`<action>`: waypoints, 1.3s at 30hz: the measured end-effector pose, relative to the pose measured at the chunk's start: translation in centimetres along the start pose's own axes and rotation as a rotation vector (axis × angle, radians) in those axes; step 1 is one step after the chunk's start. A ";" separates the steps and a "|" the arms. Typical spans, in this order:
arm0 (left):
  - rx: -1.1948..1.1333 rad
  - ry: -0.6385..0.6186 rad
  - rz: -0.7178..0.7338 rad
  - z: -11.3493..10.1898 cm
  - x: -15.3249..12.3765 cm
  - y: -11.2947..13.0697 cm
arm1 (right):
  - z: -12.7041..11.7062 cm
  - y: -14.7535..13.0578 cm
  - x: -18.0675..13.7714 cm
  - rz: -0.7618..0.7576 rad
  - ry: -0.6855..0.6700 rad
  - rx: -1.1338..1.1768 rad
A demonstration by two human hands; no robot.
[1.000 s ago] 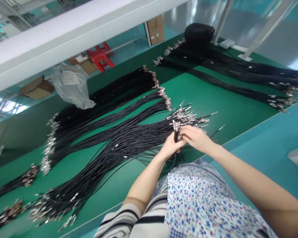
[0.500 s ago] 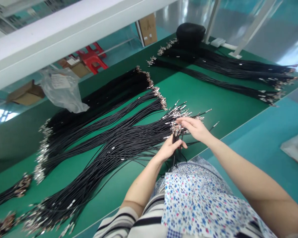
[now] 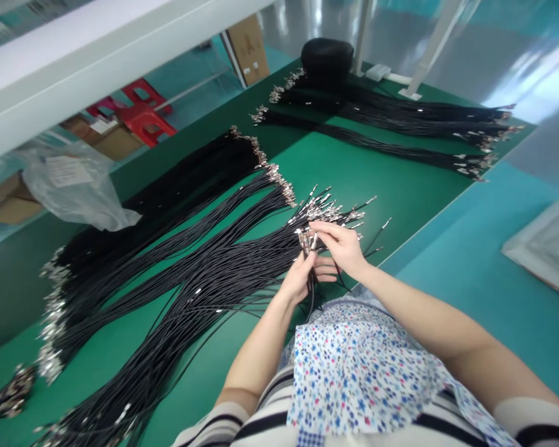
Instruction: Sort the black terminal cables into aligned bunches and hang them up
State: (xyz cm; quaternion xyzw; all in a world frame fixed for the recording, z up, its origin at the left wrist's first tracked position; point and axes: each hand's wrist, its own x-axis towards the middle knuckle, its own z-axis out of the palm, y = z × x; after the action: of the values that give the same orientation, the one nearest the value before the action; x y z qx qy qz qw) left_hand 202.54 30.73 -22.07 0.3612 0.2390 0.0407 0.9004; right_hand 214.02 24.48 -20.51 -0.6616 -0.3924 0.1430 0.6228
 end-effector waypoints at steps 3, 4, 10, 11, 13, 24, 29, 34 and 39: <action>-0.006 0.025 -0.004 -0.3 0.2 0.1 | 0.1 0.1 -0.3 0.052 -0.040 0.092; 0.007 0.036 0.004 -0.3 0.3 0.2 | 0.2 0.1 -0.5 0.046 -0.058 0.100; 0.101 0.058 -0.012 0.0 0.8 -0.1 | 0.5 0.7 -1.3 -0.012 0.041 0.018; 0.105 0.045 -0.030 0.0 0.8 -0.1 | 0.6 0.8 -1.3 -0.022 0.044 0.014; 0.103 -0.024 -0.075 -0.1 0.8 0.0 | 0.8 0.9 -1.3 -0.026 0.036 0.017; 0.070 -0.098 -0.119 -0.6 2.0 0.7 | -9.2 9.5 -4.4 0.324 -0.379 -0.790; 0.015 -0.013 0.008 -1.1 2.1 3.6 | -11.8 11.9 -7.2 0.176 -0.683 -1.317; 0.029 -0.020 0.081 -1.4 0.6 8.1 | -14.3 11.5 -5.1 0.098 -0.637 -1.425; 0.033 -0.026 0.111 -1.3 0.3 8.6 | -16.8 13.2 -2.5 0.251 -0.476 -1.338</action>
State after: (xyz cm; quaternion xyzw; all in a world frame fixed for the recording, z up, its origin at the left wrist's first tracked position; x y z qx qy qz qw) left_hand 203.02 37.99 -17.21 0.3890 0.2074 0.0818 0.8939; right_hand 228.27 11.85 -30.55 -0.8923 -0.4421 0.0828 -0.0394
